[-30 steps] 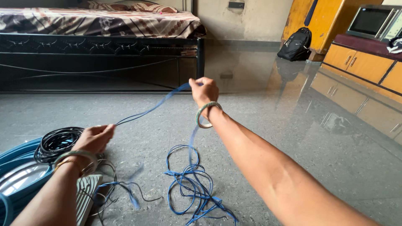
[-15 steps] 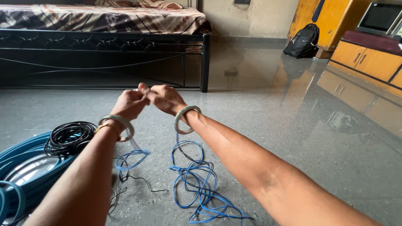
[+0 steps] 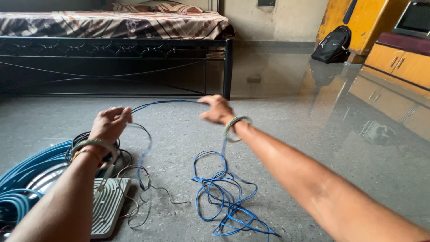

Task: The person untangles a blue electrical cable by hand, pulling and separating loops to straighten the wire. The task is performed on a tiled floor next to a bed and other coiled cables.

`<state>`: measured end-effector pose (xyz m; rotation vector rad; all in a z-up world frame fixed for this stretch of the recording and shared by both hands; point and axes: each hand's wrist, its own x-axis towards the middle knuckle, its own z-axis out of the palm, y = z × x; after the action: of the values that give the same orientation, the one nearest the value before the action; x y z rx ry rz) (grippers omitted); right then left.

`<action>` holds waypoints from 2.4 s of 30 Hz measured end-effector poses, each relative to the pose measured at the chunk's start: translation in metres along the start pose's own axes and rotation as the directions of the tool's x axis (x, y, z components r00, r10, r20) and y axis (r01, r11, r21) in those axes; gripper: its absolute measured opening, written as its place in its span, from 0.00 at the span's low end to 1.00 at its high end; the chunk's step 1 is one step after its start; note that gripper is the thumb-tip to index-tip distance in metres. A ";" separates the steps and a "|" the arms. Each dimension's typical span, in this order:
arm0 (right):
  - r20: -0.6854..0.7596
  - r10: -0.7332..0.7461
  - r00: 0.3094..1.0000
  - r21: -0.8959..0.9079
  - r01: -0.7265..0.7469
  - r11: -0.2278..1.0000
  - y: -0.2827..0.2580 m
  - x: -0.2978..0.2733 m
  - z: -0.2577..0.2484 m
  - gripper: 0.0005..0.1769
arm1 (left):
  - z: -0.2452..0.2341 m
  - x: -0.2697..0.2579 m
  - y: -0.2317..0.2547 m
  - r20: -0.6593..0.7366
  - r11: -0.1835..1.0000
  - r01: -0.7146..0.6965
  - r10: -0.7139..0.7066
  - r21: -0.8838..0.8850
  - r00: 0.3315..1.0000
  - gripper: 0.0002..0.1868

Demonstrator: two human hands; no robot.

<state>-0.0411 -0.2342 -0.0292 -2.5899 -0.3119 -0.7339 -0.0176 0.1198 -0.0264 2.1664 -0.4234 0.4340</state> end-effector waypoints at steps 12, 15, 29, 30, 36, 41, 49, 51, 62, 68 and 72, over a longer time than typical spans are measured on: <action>0.238 -0.214 0.947 0.494 0.071 0.866 -0.096 0.002 0.027 0.15 | 0.042 0.008 0.042 0.228 0.990 0.072 -0.043 -0.122 0.973 0.22; 0.070 0.053 0.996 0.623 -0.085 0.777 -0.062 0.002 0.033 0.12 | 0.035 0.008 0.028 0.258 0.981 0.144 -0.108 -0.128 0.960 0.26; -0.300 0.063 0.952 0.175 -0.010 0.984 -0.067 -0.004 0.013 0.24 | 0.071 0.036 0.046 0.332 0.944 -0.330 0.304 0.021 0.893 0.18; -0.174 -0.028 0.984 0.289 0.079 0.954 -0.079 0.000 0.013 0.27 | 0.077 0.043 0.049 0.313 0.924 -0.383 0.366 -0.009 0.877 0.16; -0.213 -0.031 0.977 0.214 0.078 0.974 -0.111 -0.001 0.016 0.29 | 0.052 0.017 0.053 0.363 0.995 -0.087 0.066 0.043 0.929 0.24; -0.218 0.142 0.966 0.282 -0.076 0.956 -0.072 0.004 -0.005 0.23 | 0.015 -0.037 0.013 0.405 0.986 0.164 -0.147 -0.007 0.902 0.28; -0.422 -0.166 0.891 -0.172 0.102 0.980 -0.049 -0.002 0.049 0.08 | 0.032 -0.021 0.023 0.252 0.958 0.259 -0.223 -0.123 0.942 0.17; -0.377 -0.227 0.898 -0.024 0.235 0.972 -0.071 0.003 0.055 0.12 | 0.043 -0.008 0.041 0.269 0.978 0.154 -0.112 -0.140 0.957 0.18; -0.077 0.070 0.995 0.567 -0.014 0.824 -0.106 0.000 0.024 0.19 | 0.049 -0.006 0.028 0.307 0.951 0.061 0.037 -0.304 0.951 0.24; -0.147 0.149 0.978 0.535 -0.048 0.844 -0.087 0.002 0.034 0.16 | 0.055 -0.022 0.011 0.436 0.975 0.177 -0.101 -0.137 0.894 0.16; -0.061 0.243 0.968 0.415 -0.197 0.888 -0.081 -0.007 0.032 0.15 | 0.056 -0.021 0.025 0.394 0.989 0.139 -0.112 -0.042 0.912 0.13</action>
<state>-0.0586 -0.1488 -0.0299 -2.1360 -0.1149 -0.6488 -0.0389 0.0636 -0.0504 2.1963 -0.5049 -0.0919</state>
